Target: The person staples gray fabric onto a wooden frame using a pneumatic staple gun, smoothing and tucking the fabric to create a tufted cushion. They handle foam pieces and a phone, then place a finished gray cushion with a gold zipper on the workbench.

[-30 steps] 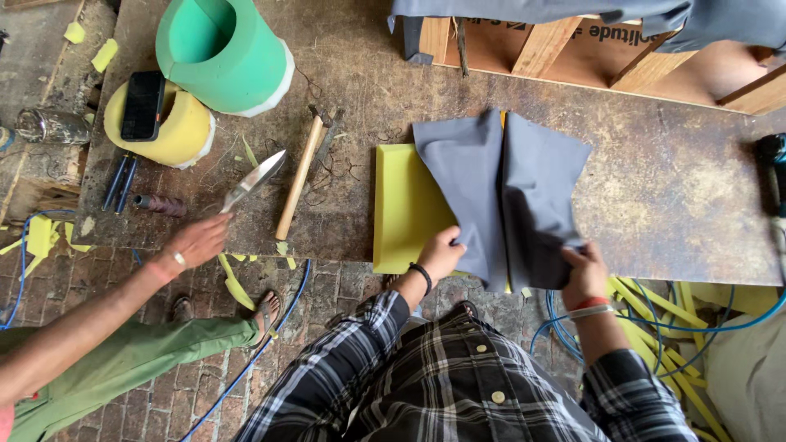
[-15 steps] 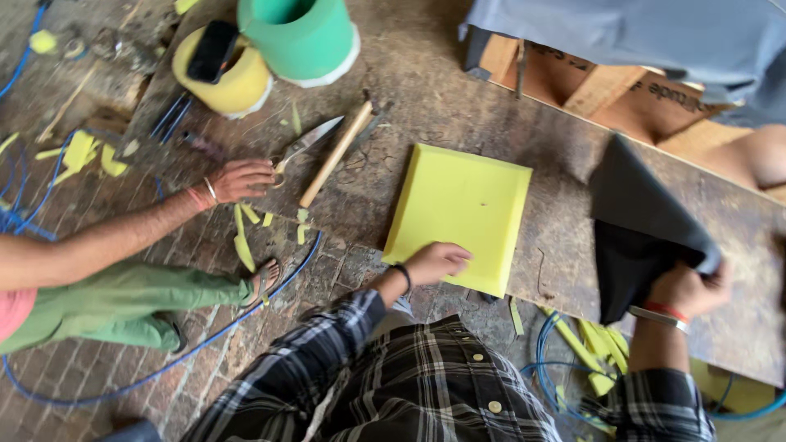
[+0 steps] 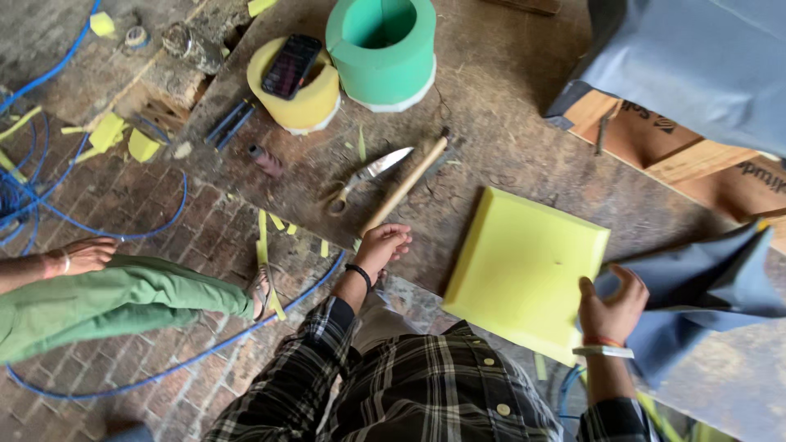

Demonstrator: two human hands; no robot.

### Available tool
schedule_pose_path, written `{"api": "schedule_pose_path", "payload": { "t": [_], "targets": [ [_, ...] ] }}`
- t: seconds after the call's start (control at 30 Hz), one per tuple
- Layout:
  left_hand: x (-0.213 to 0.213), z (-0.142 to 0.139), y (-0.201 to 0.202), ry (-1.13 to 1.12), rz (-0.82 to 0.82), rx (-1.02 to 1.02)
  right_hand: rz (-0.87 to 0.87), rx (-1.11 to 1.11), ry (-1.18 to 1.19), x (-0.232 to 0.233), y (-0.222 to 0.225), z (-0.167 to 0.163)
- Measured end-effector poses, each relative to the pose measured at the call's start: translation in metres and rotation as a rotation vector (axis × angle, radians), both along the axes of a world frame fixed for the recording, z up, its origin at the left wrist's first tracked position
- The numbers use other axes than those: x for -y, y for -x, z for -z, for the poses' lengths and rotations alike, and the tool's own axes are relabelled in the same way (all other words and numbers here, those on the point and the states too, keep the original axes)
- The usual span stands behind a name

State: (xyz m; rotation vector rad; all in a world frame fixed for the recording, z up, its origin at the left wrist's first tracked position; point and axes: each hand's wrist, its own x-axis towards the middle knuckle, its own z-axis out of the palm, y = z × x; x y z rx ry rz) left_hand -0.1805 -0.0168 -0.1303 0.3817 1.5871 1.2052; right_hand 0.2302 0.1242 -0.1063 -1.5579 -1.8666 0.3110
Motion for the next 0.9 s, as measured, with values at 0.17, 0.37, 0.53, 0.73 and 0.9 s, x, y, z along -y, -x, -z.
{"api": "schedule_pose_path", "payload": {
  "t": [0.17,0.37,0.53,0.73,0.9],
  "targets": [
    [-0.006,0.01,0.082,-0.028,0.044,0.024,-0.135,-0.091,0.136,0.018,0.152,-0.008],
    [-0.011,0.018,0.152,0.037,0.151,-0.037,-0.197,-0.146,0.225,0.048,0.251,-0.026],
    [-0.062,0.005,0.183,-0.149,0.23,-0.35,-0.059,-0.113,0.328,0.065,0.244,-0.026],
    [-0.182,-0.056,0.211,-0.339,0.312,-1.136,0.096,-0.099,0.469,0.091,0.221,-0.011],
    [-0.243,-0.096,0.206,0.089,0.621,-1.288,0.115,-0.058,0.66,0.102,0.226,0.002]
  ]
}}
